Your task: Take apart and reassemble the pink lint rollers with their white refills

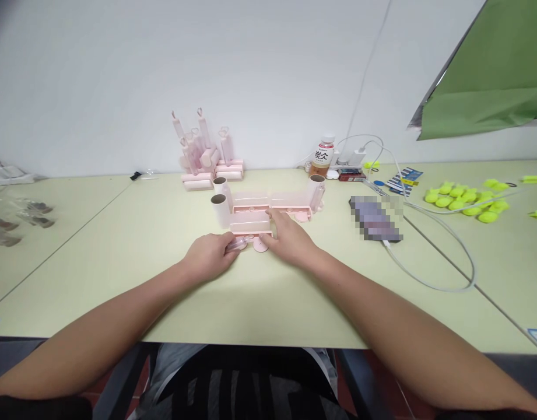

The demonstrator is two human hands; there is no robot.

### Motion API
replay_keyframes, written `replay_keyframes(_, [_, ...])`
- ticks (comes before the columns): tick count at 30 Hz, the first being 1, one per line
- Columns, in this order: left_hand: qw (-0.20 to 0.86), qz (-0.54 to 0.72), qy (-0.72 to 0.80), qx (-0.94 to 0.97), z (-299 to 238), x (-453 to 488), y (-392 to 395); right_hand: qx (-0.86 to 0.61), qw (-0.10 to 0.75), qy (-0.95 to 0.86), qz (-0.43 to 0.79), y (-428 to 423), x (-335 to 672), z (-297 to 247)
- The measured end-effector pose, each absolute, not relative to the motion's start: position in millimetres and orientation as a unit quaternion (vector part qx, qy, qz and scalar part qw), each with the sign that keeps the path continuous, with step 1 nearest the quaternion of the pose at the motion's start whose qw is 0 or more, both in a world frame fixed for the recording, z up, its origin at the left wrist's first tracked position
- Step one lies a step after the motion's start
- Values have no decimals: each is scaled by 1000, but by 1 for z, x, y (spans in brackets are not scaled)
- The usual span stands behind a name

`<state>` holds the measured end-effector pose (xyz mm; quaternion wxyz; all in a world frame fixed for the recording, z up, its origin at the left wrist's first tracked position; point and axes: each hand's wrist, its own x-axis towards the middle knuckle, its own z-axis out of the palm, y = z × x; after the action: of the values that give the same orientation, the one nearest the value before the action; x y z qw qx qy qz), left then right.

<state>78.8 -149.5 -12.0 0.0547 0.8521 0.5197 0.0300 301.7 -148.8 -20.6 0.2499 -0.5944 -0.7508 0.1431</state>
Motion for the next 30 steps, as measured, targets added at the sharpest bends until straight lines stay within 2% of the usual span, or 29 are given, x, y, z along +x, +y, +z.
replay_keyframes(15, [56,33,523,850,-11,77,-148,-595,260,-739,179,-152,301,-21])
replay_keyframes(30, [132,94,574,803,-7,69,-143,-601,272,-704,262,-153,302,-18])
